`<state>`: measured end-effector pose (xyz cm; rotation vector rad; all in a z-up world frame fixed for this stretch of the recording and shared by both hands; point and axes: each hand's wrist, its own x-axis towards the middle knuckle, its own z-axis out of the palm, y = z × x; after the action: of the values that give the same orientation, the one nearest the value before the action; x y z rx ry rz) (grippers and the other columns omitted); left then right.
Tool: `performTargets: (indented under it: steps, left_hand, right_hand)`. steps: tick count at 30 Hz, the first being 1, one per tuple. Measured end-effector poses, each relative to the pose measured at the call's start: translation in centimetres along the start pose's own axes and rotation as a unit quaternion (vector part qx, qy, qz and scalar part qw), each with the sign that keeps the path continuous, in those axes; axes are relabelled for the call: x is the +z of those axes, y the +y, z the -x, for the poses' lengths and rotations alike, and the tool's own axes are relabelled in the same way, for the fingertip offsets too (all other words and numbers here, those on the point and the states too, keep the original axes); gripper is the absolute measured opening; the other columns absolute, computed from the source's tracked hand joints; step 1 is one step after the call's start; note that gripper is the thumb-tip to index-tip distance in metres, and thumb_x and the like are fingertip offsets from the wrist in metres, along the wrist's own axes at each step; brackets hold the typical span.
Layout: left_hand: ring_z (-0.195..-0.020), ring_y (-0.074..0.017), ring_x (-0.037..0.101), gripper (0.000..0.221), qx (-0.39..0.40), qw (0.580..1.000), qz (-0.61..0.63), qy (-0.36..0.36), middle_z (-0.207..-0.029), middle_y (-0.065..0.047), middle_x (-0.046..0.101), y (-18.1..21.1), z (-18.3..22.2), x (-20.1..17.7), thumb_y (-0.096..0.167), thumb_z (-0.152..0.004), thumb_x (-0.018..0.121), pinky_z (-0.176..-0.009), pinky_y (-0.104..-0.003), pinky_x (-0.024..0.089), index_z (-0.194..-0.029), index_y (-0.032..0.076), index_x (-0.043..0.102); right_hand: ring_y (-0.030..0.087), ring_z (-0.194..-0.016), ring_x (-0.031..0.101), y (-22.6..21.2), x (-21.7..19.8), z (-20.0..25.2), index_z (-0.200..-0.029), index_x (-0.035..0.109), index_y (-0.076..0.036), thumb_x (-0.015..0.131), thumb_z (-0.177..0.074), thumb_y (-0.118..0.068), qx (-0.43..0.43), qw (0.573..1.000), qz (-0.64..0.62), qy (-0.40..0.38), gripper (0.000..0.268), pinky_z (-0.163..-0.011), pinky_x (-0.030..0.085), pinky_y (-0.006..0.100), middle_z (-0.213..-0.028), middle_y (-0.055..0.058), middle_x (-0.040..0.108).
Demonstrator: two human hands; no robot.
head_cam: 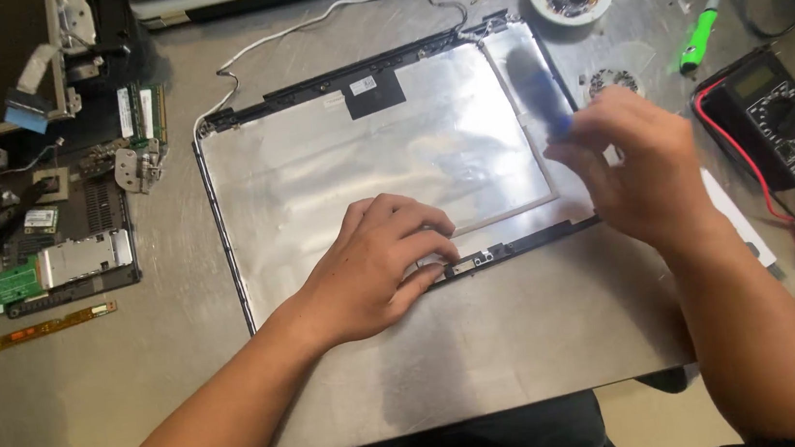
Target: Routing and securing internal cables in a laptop screen assembly using a screwdriver
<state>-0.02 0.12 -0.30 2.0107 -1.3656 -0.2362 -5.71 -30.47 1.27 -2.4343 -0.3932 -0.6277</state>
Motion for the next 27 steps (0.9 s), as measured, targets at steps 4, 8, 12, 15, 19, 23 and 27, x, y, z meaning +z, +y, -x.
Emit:
performTargets:
  steps: [4,8,12,15,19,23,27]
  left_hand:
    - [-0.122,-0.0274,0.050,0.024,-0.023,1.000,-0.015,-0.002,-0.128,-0.001,0.058,0.1,-0.1,0.3,0.025,-0.096,0.066,-0.102,-0.045,0.034,-0.118,0.016,0.068]
    - [-0.124,-0.0302,0.049,0.042,-0.082,0.974,-0.189,0.094,-0.132,-0.006,0.059,-1.3,0.0,1.1,0.042,-0.088,0.070,-0.104,-0.049,0.034,-0.120,0.015,0.068]
    - [-0.143,-0.0324,0.029,0.067,-0.237,0.947,-0.202,0.078,-0.155,-0.008,0.040,-1.8,0.3,0.3,0.058,-0.086,0.064,-0.116,-0.061,0.010,-0.137,0.016,0.053]
    - [-0.155,-0.0381,0.002,0.067,-0.282,0.947,-0.150,0.021,-0.167,-0.013,0.019,-0.7,-0.1,-0.9,0.059,-0.090,0.058,-0.121,-0.062,0.000,-0.142,0.018,0.048]
    - [-0.157,-0.0359,-0.004,0.064,-0.301,0.944,-0.133,-0.010,-0.169,-0.012,0.014,0.5,-0.3,-2.1,0.056,-0.092,0.055,-0.121,-0.062,-0.008,-0.144,0.019,0.044]
    - [-0.156,-0.0332,0.003,0.072,-0.289,0.946,-0.140,-0.039,-0.168,-0.009,0.018,-0.1,-0.1,-2.4,0.061,-0.090,0.058,-0.120,-0.064,-0.006,-0.148,0.020,0.043]
    - [-0.154,-0.0301,0.014,0.072,-0.262,0.951,-0.161,-0.028,-0.165,-0.003,0.028,-1.1,0.4,-2.8,0.062,-0.086,0.064,-0.121,-0.061,0.000,-0.146,0.027,0.048]
  right_hand:
    - [0.027,-0.075,0.054,0.2,0.8,-0.9,-0.093,0.069,-0.004,0.075,-0.102,-0.001,-0.059,0.997,0.040,-0.029,0.011,-0.070,0.043,0.037,-0.082,0.009,0.062]
    - [0.028,-0.080,0.063,1.2,1.1,-0.6,-0.096,0.066,-0.006,0.062,-0.103,-0.003,0.005,0.998,0.032,-0.057,0.008,-0.074,0.048,0.037,-0.093,0.008,0.069]
    - [0.028,-0.083,0.062,2.5,1.1,-0.8,-0.097,0.064,-0.006,0.067,-0.101,-0.009,0.097,0.994,0.041,-0.019,0.007,-0.079,0.046,0.040,-0.092,0.007,0.069]
    - [0.019,-0.067,0.054,3.3,1.0,-0.8,-0.098,0.063,-0.008,0.071,-0.103,-0.015,0.160,0.987,0.028,0.019,0.012,-0.069,0.043,0.035,-0.081,0.004,0.065]
    - [0.019,-0.072,0.057,2.5,0.5,-1.0,-0.102,0.063,-0.011,0.067,-0.105,-0.021,0.200,0.978,0.030,0.048,0.011,-0.072,0.044,0.035,-0.084,0.002,0.066]
    - [0.018,-0.075,0.058,2.3,0.2,-0.9,-0.107,0.061,-0.010,0.069,-0.105,-0.016,0.193,0.979,0.029,0.053,0.011,-0.074,0.046,0.034,-0.088,0.003,0.066]
    - [0.021,-0.070,0.057,1.7,0.3,-0.8,-0.101,0.059,-0.010,0.075,-0.102,-0.022,0.169,0.983,0.068,0.005,0.019,-0.070,0.044,0.037,-0.085,0.003,0.065]
